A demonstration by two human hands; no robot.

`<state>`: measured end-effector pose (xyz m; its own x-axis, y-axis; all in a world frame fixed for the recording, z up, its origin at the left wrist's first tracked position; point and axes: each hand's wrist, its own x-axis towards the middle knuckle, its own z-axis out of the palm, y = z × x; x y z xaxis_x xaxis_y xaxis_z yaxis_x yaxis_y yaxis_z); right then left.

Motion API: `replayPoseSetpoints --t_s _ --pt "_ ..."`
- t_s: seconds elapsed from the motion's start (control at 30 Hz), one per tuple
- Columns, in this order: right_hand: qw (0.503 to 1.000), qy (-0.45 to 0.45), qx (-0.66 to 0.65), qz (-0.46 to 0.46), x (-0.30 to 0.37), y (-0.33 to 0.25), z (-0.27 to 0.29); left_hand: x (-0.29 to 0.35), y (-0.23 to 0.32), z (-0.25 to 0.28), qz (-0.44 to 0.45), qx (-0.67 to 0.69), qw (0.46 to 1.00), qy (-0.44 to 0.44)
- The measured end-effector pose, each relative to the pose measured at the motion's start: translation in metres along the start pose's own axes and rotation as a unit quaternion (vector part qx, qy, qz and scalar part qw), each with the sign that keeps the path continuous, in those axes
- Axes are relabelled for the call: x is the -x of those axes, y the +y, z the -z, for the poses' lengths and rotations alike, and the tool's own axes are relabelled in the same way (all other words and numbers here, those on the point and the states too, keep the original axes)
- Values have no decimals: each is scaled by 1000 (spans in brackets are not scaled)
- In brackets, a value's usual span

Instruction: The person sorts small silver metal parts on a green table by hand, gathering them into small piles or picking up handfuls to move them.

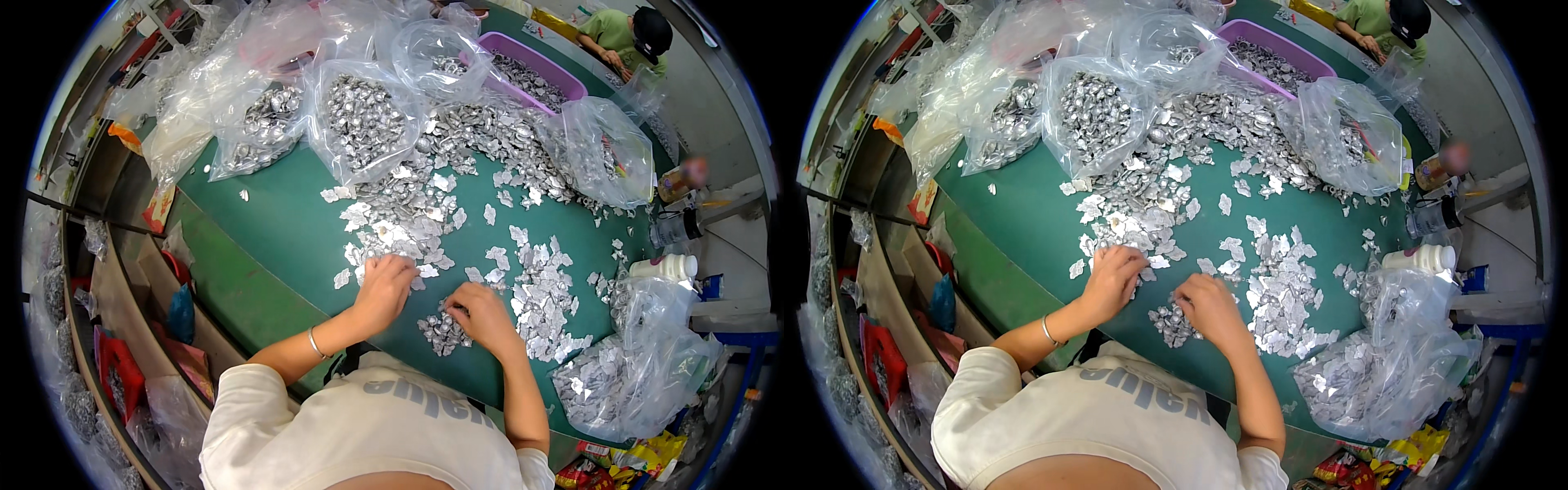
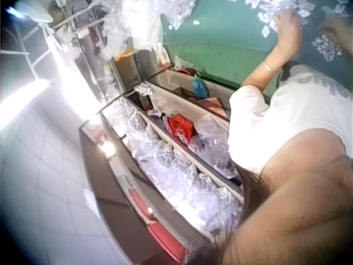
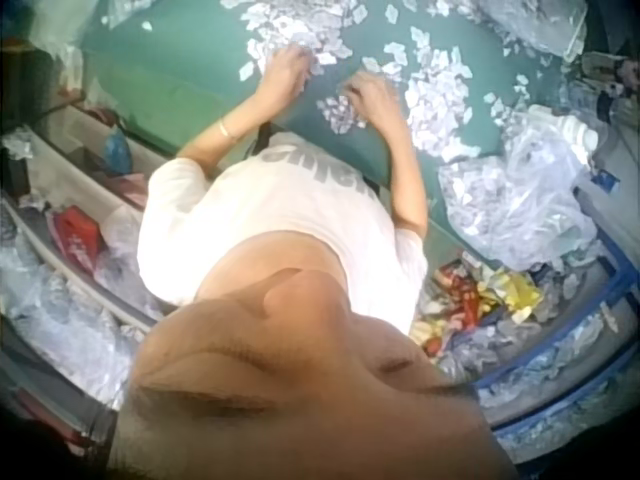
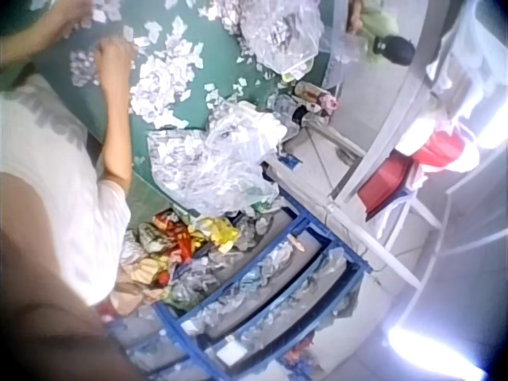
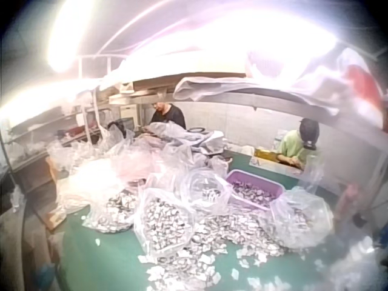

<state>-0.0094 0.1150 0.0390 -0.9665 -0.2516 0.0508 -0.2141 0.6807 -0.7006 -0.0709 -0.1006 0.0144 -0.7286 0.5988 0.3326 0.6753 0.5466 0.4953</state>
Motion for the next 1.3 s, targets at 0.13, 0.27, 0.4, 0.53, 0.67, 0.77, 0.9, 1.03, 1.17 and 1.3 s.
replayPoseSetpoints --t_s 0.13,0.27,0.4,0.53,0.67,0.77,0.9,1.03,1.17,1.3 --pt "997 54 -62 -3 -1 2 7 -30 -2 -5 41 -19 998 54" --pt "995 79 -2 -56 -6 3 10 -43 -12 -21 64 -54 996 31" --pt "989 61 -86 -108 6 0 7 -46 -5 -13 58 -2 997 41" --pt "973 108 -139 -150 20 1 5 -25 22 -7 -32 164 986 12" --pt "972 144 -151 -112 31 8 -8 0 33 -25 -31 165 982 -88" --pt "973 147 -140 -106 32 4 -8 7 35 -20 -24 179 979 -92" --pt "980 157 -95 -77 8 4 -4 17 41 -27 11 208 976 -61" --pt "970 239 23 -31 -49 23 -13 18 54 -47 -56 155 977 -137" --pt "954 262 149 -2 -88 48 -33 19 56 -43 -65 170 978 -101" --pt "972 218 74 -51 -70 40 -27 12 39 -32 -43 241 969 -35"
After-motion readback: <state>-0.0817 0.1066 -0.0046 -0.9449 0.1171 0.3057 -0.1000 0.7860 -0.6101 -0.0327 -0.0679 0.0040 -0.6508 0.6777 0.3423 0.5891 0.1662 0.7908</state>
